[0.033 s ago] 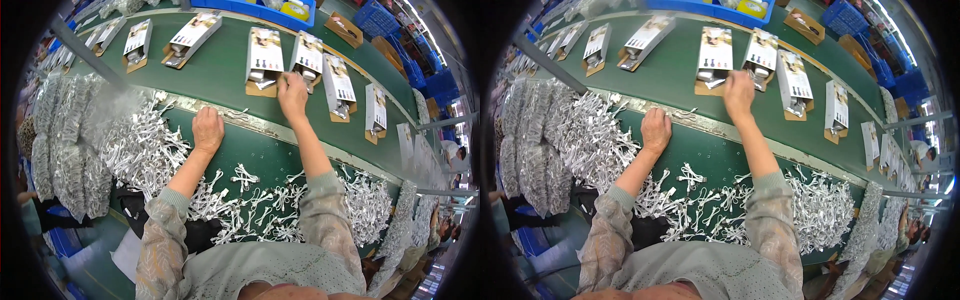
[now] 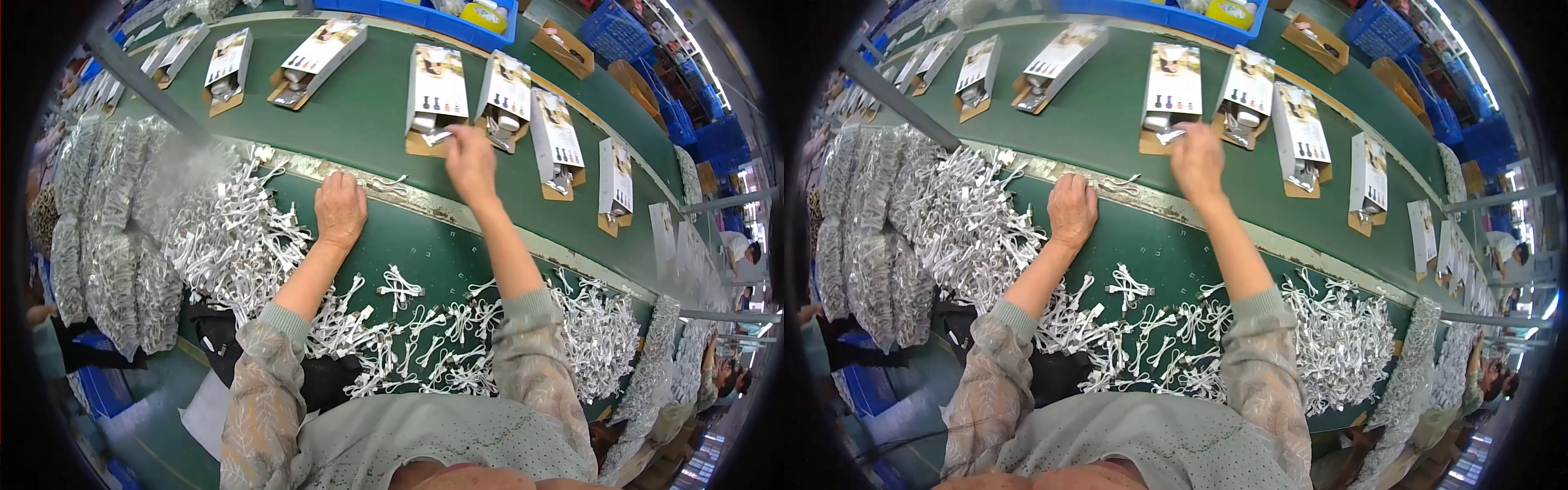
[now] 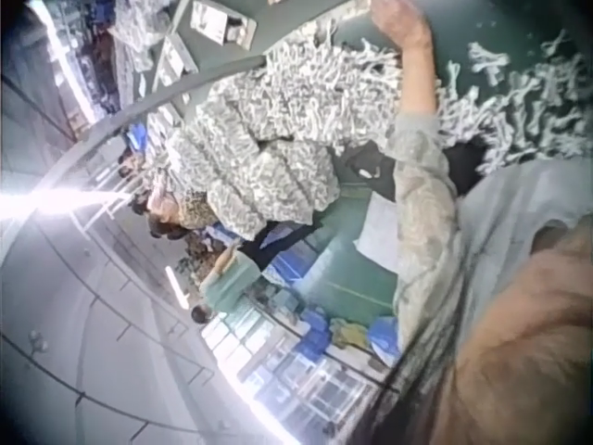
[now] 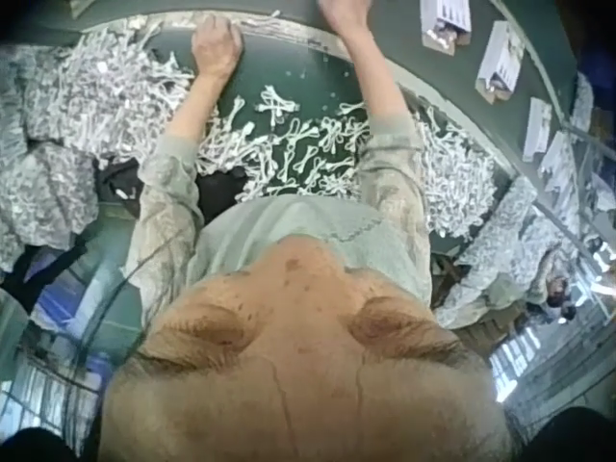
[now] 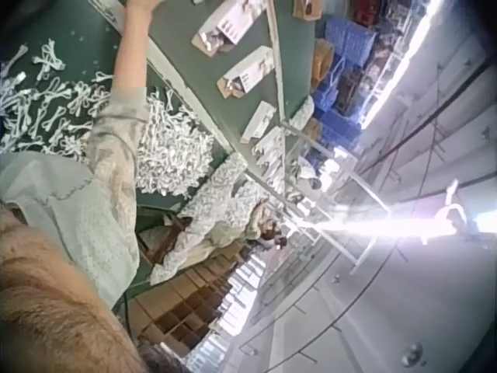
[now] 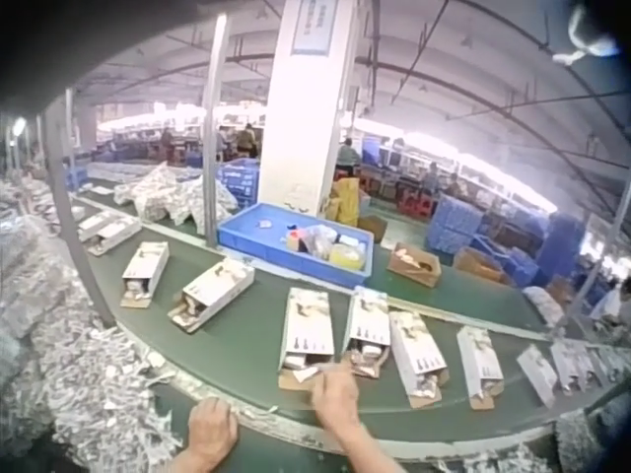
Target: The person picks up white cables one at a time, folds them, and places them into cardboard boxes on a conveyor belt, occasionally adding small silver packets to the boxes.
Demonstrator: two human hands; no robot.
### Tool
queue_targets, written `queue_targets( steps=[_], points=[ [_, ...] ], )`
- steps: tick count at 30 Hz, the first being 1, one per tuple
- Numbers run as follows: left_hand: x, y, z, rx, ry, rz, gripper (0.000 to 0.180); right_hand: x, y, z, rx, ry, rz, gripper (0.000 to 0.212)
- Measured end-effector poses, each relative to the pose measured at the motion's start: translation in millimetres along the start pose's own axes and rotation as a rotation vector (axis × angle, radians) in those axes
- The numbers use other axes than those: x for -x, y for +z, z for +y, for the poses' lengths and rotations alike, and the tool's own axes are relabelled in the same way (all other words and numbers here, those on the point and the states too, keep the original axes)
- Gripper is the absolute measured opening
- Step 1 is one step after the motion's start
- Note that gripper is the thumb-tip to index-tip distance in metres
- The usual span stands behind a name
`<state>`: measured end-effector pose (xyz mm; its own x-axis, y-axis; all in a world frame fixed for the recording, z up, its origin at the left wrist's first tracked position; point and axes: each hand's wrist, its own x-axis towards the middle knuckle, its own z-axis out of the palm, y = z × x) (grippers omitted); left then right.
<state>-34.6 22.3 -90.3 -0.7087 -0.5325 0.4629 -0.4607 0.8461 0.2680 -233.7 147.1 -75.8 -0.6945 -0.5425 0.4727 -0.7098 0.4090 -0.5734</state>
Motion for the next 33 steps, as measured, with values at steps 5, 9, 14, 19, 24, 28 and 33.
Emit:
queue_targets(
  steps=[5, 9, 14, 19, 24, 28, 33],
  points=[
    [-2, 6, 4, 0.013, 0.017, 0.008, 0.009, 43, 18, -38, -0.074, -0.075, -0.327, 0.014],
    [-2, 11, 8, 0.014, 0.018, -0.002, 0.011, 48, 9, -18, -0.071, 0.016, -0.333, 0.01],
    [1, 4, 0, -0.012, 0.0, -0.01, 0.011, 54, -55, -3, 0.148, 0.074, -0.009, 0.009],
    [2, 2, -1, -0.016, 0.004, -0.009, 0.011, 42, -66, 50, 0.41, 0.088, 0.047, 0.01],
    [-1, 10, 10, -0.003, 0.045, 0.009, 0.011, 16, -55, 102, 0.469, 0.197, 0.094, 0.012],
    [-2, 8, 8, -0.012, 0.032, -0.004, 0.01, 29, -73, 92, 0.415, 0.082, -0.045, 0.012],
    [-2, 6, 1, -0.035, 0.021, 0.005, 0.01, 92, -148, 22, 0.201, 0.028, -0.679, 0.016]
  ],
)
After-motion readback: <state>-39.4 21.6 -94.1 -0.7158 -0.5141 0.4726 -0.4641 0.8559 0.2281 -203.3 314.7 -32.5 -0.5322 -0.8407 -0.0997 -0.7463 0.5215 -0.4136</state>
